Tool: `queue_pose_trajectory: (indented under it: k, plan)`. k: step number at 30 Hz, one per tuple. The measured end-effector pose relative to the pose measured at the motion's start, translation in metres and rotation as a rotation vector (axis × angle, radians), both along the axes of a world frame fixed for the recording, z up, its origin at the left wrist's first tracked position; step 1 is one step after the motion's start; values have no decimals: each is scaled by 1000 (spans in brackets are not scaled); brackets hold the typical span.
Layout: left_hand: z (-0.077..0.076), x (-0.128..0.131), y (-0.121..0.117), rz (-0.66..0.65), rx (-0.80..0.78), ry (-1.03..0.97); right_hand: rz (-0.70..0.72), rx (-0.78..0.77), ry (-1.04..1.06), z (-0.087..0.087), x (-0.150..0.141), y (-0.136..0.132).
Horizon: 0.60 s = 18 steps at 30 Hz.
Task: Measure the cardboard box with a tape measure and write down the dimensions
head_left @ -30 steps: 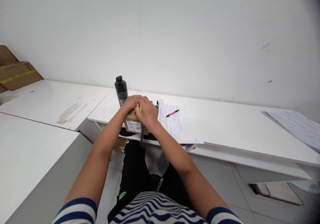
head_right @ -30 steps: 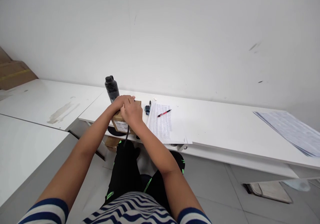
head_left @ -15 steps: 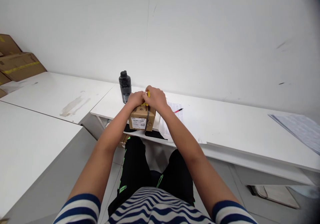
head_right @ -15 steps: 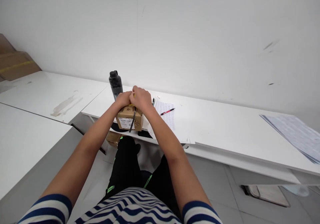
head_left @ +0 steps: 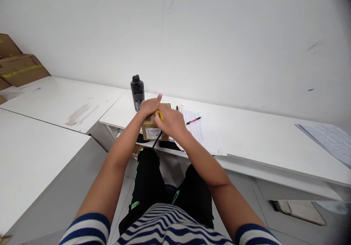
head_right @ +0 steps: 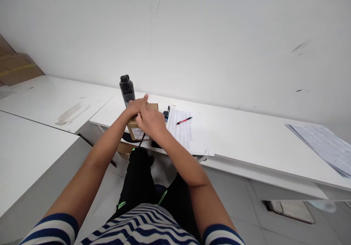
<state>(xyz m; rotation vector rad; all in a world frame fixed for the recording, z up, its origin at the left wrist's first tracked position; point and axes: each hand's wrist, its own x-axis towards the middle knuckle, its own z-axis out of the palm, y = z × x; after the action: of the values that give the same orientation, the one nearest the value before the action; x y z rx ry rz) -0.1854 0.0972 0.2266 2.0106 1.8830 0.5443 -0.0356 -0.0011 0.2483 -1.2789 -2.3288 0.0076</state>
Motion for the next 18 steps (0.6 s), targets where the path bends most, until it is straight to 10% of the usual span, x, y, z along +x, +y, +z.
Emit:
queue_pose_trajectory:
  k: [8, 18]
  plan:
    - [1, -1, -5, 46, 63, -111, -69, -29, -95, 19, -4, 99]
    - [-4, 10, -2, 102, 17, 153, 20, 7, -163, 12, 9, 65]
